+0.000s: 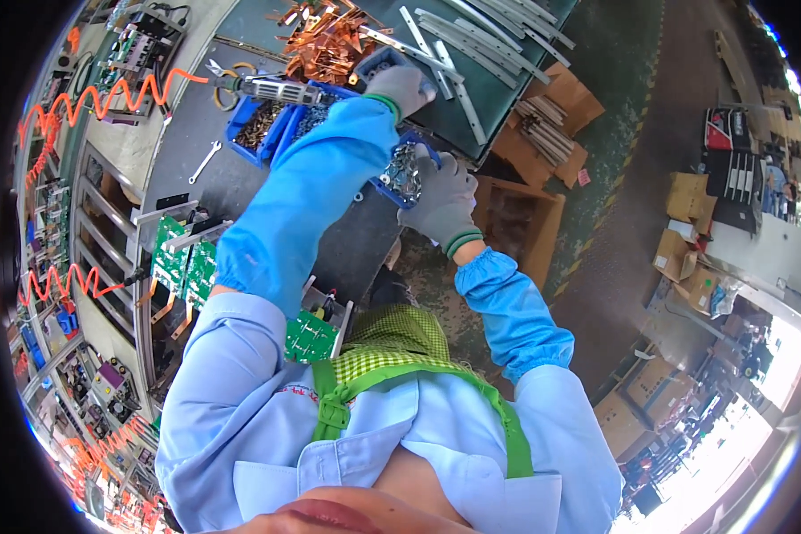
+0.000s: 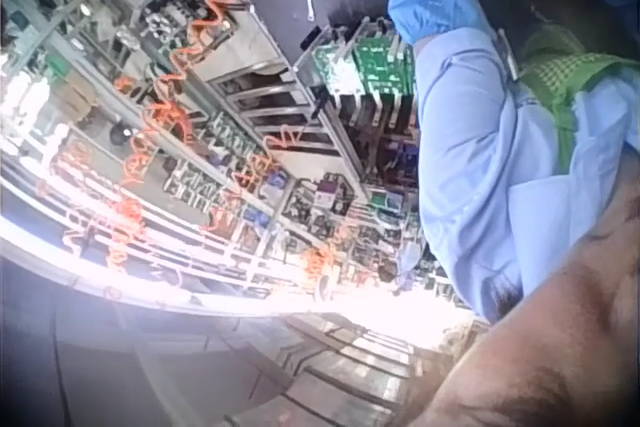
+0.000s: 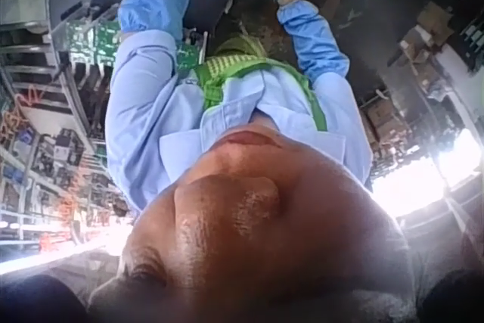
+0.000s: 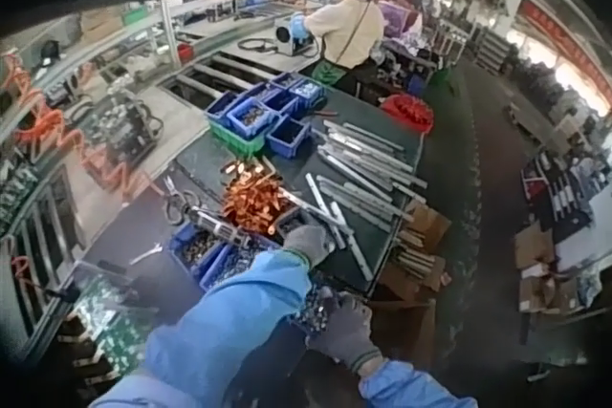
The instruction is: Manually assemble components and secure them with fasteners on printed circuit boards.
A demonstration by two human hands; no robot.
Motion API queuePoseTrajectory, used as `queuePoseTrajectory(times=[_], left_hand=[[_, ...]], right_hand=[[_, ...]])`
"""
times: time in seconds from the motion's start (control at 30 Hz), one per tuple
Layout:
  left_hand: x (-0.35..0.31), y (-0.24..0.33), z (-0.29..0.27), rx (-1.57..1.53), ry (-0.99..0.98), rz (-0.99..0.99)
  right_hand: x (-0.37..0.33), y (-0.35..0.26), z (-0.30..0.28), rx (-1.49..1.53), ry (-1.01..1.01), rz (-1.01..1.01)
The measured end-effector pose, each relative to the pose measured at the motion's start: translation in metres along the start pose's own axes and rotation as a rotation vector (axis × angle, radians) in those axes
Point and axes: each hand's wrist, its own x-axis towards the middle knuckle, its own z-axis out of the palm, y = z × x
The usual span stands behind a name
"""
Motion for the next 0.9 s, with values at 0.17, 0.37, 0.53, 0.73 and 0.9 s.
queuePoseTrajectory(times=[0.17, 0.37, 0.53, 0.73, 0.9], left_hand=[[-0.050, -0.067, -0.057, -0.024, 0.411, 0.282], [-0.157, -0.095, -0.026, 0.010, -0.294, 0.240], [-0.203, -0.098, 0.031, -0.046, -0.562, 0.309], [-0.206, -0.083, 0.100, 0.205, -0.311, 0.368], [-0.183, -0.070, 0.130, 0.357, -0.204, 0.317]], right_hand=[[0.005, -0.025, 0.014, 0.048, -0.001, 0.105], [0.006, -0.044, 0.035, 0.119, 0.030, 0.244], [0.009, -0.057, 0.033, 0.176, 0.043, 0.420], [0.024, -0.058, 0.050, 0.184, 0.113, 0.454], [0.026, -0.066, 0.048, 0.182, 0.172, 0.514]])
